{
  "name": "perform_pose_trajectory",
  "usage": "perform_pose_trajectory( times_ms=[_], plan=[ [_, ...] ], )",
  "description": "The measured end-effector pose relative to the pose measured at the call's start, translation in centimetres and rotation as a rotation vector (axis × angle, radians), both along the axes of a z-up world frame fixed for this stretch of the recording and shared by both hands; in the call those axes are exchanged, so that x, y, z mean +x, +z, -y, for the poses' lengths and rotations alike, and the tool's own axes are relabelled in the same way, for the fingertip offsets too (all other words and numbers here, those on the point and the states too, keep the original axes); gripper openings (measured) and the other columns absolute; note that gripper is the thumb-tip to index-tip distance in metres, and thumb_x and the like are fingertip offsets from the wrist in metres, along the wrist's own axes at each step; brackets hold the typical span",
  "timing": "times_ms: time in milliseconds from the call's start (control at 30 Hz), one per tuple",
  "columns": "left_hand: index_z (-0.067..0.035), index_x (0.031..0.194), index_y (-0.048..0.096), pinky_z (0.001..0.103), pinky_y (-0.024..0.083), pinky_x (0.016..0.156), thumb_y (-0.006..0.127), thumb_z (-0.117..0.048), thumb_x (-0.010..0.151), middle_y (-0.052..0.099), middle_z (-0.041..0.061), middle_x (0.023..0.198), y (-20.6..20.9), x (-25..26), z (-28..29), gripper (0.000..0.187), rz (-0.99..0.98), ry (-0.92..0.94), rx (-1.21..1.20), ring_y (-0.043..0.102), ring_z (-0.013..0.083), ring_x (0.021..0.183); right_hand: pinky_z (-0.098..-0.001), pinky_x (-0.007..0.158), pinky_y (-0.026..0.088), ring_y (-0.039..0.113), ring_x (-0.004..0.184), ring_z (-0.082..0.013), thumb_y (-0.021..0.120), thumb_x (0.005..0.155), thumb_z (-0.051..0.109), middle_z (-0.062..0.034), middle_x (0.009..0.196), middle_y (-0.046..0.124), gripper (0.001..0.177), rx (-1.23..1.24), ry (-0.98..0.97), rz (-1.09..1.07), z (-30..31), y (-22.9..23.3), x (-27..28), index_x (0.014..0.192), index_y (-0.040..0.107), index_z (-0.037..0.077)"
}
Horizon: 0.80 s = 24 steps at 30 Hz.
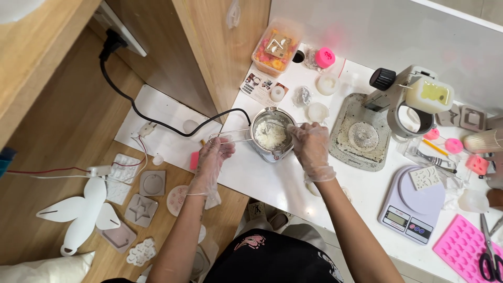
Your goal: Melting wax and adding color or additives to a pot on a heating plate for candle making.
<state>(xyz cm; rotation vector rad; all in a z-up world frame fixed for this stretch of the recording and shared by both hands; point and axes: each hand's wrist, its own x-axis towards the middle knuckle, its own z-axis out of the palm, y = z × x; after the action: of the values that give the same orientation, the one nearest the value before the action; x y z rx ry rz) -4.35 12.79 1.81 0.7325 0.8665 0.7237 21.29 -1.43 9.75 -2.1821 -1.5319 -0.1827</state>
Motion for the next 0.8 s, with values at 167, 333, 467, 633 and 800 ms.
perform_pose_trajectory(
  times_ms=[167, 333, 467, 633, 800],
  plan=[
    [-0.011, 0.104, 0.069, 0.027, 0.061, 0.068, 0.053, -0.036, 0.105, 0.077, 0.019, 0.089, -1.8, 0.3, -0.5, 0.03, 0.013, 0.021, -0.032, 0.077, 0.025, 0.076, -0.0443, 0.077, 0.05, 0.063, 0.082, -0.0288, 0.075, 0.076, 0.031, -0.0002, 0.074, 0.067, 0.009, -0.107, 0.167, 0.089, 0.0, 0.2, -0.1, 0.085, 0.079, 0.034],
    [-0.01, 0.105, 0.069, 0.028, 0.062, 0.068, 0.052, -0.036, 0.106, 0.077, 0.02, 0.089, -2.1, 0.7, -0.9, 0.031, 0.017, 0.025, -0.028, 0.077, 0.0252, 0.076, -0.0394, 0.078, 0.049, 0.064, 0.082, -0.0263, 0.071, 0.084, 0.026, 0.0017, 0.076, 0.07, 0.013, -0.16, -0.03, 0.033, 1.4, -0.4, 2.1, 0.09, 0.08, 0.033],
    [-0.01, 0.105, 0.068, 0.029, 0.062, 0.069, 0.051, -0.034, 0.107, 0.077, 0.021, 0.09, -2.1, 0.8, -1.1, 0.03, 0.013, 0.032, -0.047, 0.077, 0.0262, 0.077, -0.0403, 0.076, 0.05, 0.066, 0.078, -0.0279, 0.074, 0.082, 0.028, 0.0004, 0.073, 0.071, 0.014, -0.17, -0.083, -0.021, 1.3, -2.6, 0.7, 0.09, 0.082, 0.037],
    [-0.011, 0.105, 0.069, 0.027, 0.062, 0.069, 0.052, -0.037, 0.106, 0.077, 0.02, 0.092, -2.9, 0.7, -1.5, 0.031, 0.004, 0.017, -0.046, 0.077, 0.0246, 0.078, -0.0402, 0.085, 0.05, 0.065, 0.085, -0.0284, 0.072, 0.088, 0.016, -0.0039, 0.082, 0.075, 0.019, -0.176, -0.19, -0.254, 1.0, 3.0, -0.5, 0.096, 0.084, 0.028],
    [-0.011, 0.106, 0.069, 0.027, 0.063, 0.07, 0.052, -0.038, 0.106, 0.077, 0.02, 0.092, -2.9, 0.7, -1.8, 0.032, 0.005, 0.01, -0.046, 0.076, 0.0249, 0.077, -0.04, 0.083, 0.056, 0.071, 0.086, -0.027, 0.072, 0.083, 0.023, 0.0062, 0.084, 0.078, 0.022, -0.217, -0.239, -0.335, 1.3, -0.3, 0.6, 0.089, 0.082, 0.041]
  ],
)
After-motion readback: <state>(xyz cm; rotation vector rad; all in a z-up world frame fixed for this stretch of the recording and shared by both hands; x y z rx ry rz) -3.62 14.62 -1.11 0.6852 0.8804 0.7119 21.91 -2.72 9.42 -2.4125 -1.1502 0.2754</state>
